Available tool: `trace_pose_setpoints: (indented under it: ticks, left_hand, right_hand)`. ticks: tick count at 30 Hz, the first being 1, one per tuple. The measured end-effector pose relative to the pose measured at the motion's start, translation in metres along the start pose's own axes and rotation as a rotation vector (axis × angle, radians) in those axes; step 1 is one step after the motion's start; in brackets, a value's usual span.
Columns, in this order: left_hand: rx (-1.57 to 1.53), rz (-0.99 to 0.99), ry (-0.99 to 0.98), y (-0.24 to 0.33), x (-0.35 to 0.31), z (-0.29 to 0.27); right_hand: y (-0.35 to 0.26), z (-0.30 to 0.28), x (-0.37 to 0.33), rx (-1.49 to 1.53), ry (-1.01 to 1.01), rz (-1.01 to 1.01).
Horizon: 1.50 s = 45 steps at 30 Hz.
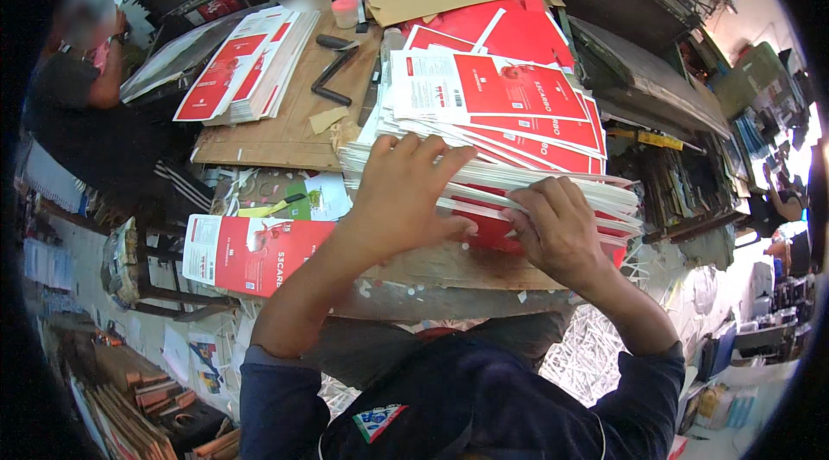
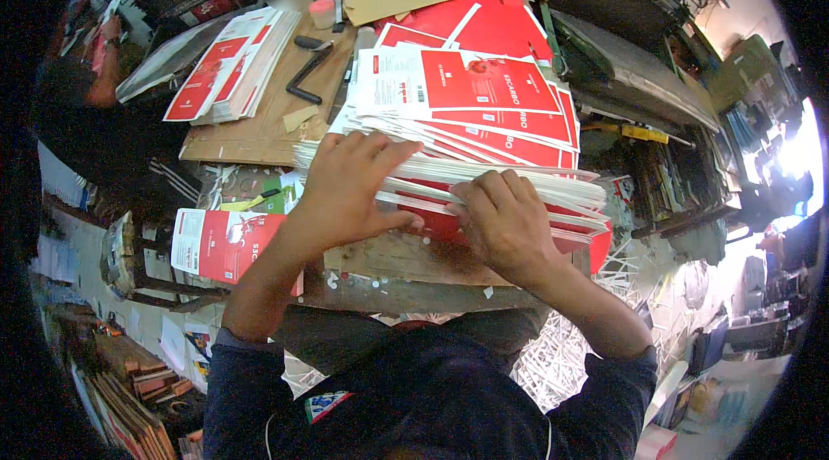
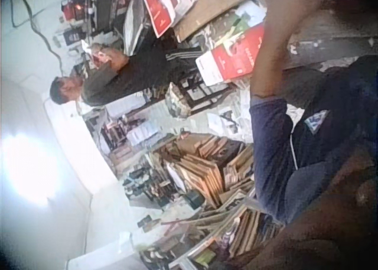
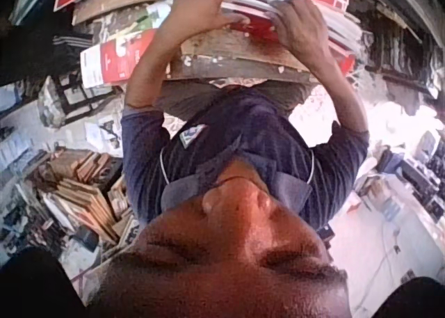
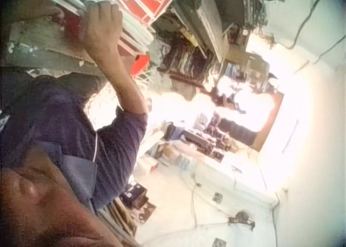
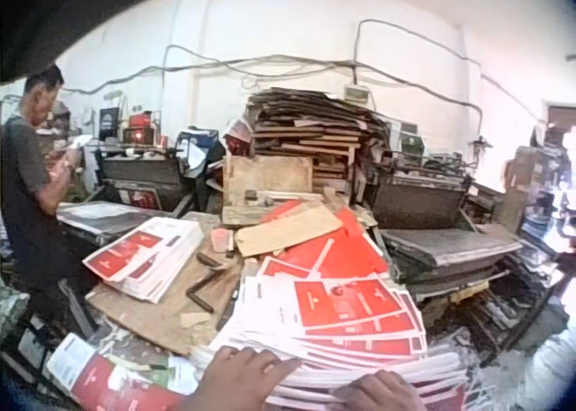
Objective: The person peels cut waste borders from stacks of printed packaging sheets by hand and aligns the separated sheets on the table.
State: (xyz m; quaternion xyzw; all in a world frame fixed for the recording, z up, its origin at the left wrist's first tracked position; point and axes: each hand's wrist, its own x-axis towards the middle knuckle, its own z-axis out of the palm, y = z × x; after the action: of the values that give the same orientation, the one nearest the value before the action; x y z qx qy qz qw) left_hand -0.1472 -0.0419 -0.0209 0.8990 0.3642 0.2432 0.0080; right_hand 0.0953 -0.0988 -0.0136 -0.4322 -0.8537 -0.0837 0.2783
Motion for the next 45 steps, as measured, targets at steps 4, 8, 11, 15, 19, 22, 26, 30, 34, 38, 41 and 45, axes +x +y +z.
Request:
trace_pose_setpoints:
  ticks: [4, 8, 11, 15, 19, 22, 26, 30, 34, 38, 41, 45]
  left_hand:
    - [-0.004, -0.014, -0.036, 0.003, 0.001, 0.0]
    - [0.046, -0.018, -0.046, 0.006, 0.003, -0.004]
    - [0.021, -0.024, -0.071, 0.005, 0.006, -0.003]
    - [0.035, -0.041, -0.017, 0.006, 0.002, -0.002]
    - [0.047, -0.093, -0.028, 0.009, 0.001, 0.001]
    - [-0.026, -0.106, 0.037, 0.006, -0.003, 0.009]
    - [-0.027, 0.055, 0.23, -0.005, -0.009, 0.02]
    - [-0.017, 0.174, 0.334, -0.006, -0.003, 0.023]
    - [-0.024, 0.192, 0.324, -0.006, -0.006, 0.023]
    - [-0.043, 0.264, 0.321, -0.008, -0.006, 0.015]
    - [0.003, 0.354, 0.237, -0.006, -0.013, 0.002]
    - [0.053, 0.39, 0.136, -0.021, -0.04, -0.014]
  right_hand:
    - [0.0, -0.003, 0.002, 0.028, -0.103, 0.019]
    - [0.006, -0.012, 0.011, 0.172, -0.221, 0.024]
    - [0.012, -0.014, 0.018, 0.266, -0.304, 0.112]
    - [0.003, -0.026, 0.033, 0.326, -0.372, 0.198]
    - [-0.016, -0.038, 0.036, 0.419, -0.393, 0.289]
    - [-0.015, -0.047, 0.029, 0.201, -0.3, -0.01]
    - [-0.004, -0.045, 0.031, 0.357, -0.406, 0.302]
    - [0.011, -0.039, 0.045, 0.19, -0.52, 0.219]
    - [0.007, -0.034, 0.057, -0.083, -0.371, 0.057]
    - [0.026, -0.002, 0.047, -0.096, -0.506, 0.067]
    - [0.031, -0.004, 0.046, 0.045, -0.654, 0.135]
    - [0.026, -0.003, 0.053, 0.042, -0.722, 0.129]
